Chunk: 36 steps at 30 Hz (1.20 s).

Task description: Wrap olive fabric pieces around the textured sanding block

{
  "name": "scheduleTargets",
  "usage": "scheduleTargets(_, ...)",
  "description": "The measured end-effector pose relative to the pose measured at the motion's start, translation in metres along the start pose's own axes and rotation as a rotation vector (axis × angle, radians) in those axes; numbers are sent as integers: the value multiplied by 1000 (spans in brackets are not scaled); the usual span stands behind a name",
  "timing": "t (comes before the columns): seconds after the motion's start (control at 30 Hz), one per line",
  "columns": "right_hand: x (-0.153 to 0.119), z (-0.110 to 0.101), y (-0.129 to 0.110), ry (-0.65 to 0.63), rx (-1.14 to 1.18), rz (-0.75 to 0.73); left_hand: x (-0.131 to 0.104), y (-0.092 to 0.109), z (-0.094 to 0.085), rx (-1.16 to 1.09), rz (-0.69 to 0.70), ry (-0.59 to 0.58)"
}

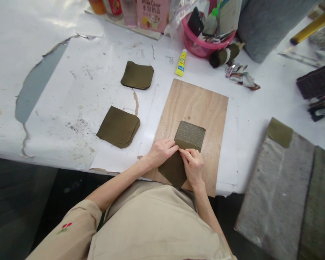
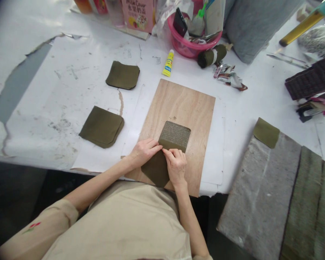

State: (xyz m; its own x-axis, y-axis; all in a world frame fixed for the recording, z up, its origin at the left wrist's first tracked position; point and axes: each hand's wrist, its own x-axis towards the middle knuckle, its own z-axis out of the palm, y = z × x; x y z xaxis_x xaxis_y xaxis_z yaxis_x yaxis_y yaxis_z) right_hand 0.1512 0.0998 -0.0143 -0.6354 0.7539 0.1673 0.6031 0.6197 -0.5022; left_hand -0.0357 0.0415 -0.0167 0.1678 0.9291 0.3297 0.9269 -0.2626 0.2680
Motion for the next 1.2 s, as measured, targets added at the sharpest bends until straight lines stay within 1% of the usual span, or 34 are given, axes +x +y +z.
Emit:
scheduleTargets(0.13, -2, 2, 0, 0, -32, -11, -4, -1, -1, 2, 59, 17)
scheduleTargets(0.23, -1, 3, -2, 11, -38, -10, -8, 0, -4, 3, 78, -1)
scheduleTargets(0.33, 0, 2, -3, 21, -30, -12, -13, 5, -5, 26, 66, -33)
scheduleTargets(0.5, -1, 3, -3, 34, -21, -24, -18, 11, -4, 48, 21, -43)
scheduleTargets(0.8, 0, 4, -1, 76, -69, -93, -18, 11, -3, 78, 27, -35)
scheduleTargets(1.03, -1, 5, -1, 87, -86, -86, -18, 11, -4, 90, 27, -22)
scheduleTargets(1.2, 0, 6, -2, 78, -87, -71, -21, 10, -1, 65, 54, 6)
